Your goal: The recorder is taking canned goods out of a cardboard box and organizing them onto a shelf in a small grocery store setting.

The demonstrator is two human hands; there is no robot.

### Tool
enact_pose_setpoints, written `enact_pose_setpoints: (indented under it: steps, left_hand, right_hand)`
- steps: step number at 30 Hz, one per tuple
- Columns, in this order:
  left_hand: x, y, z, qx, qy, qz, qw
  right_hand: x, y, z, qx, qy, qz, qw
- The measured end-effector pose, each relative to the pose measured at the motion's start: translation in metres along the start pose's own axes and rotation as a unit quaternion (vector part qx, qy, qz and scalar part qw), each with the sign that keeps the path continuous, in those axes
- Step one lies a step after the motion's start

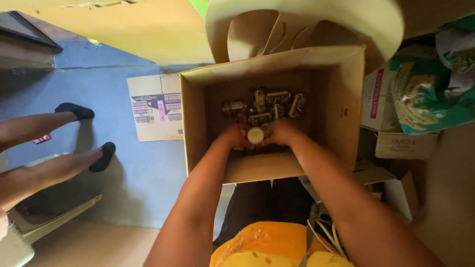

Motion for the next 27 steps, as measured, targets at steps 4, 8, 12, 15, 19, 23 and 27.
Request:
enact_pose_setpoints:
  steps: [4,8,12,15,19,23,27]
  left_hand:
    - [-0.023,-0.019,0.025,0.088,0.257,0.151,0.951]
    - [0.003,-0.019,0.017,0.05,0.173,-0.053,0.982]
    - [-0.042,-0.054,-0.017,0.014,0.265,-0.104,0.959]
    - [-0.041,-0.062,-0.031,-0.006,0.321,-0.142,0.936]
    - [-0.013,-0.055,-0.029,0.006,0.288,-0.142,0.947]
    - [-0.039,-0.06,-0.034,0.016,0.343,-0.054,0.938]
    - [-0.161,-0.109,-0.083,-0.112,0.297,-0.01,0.948]
  right_hand:
    - [0.054,-0.021,0.011,0.05,-0.074,-0.086,0.992]
    - [0.041,-0.009,0.035,0.059,-0.104,-0.06,0.991]
    - [0.008,0.013,0.038,0.004,-0.092,-0.089,0.992]
    - [-0.002,0.013,0.04,-0.005,-0.006,-0.105,0.994]
    - [-0.015,0.014,0.033,-0.051,0.012,-0.102,0.993]
    - [-0.012,-0.002,0.003,-0.072,0.01,0.001,0.997]
    - [0.04,-0.045,-0.069,-0.15,0.078,-0.1,0.98]
Point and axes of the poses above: each hand's wrist, its own y-axis towards the middle knuckle, its own z-axis out of the palm, x = y × z, the point moved 8 cm from there along y, towards the middle knuckle, and after that the axes turned 4 degrees about x, right-handed, at the moved point
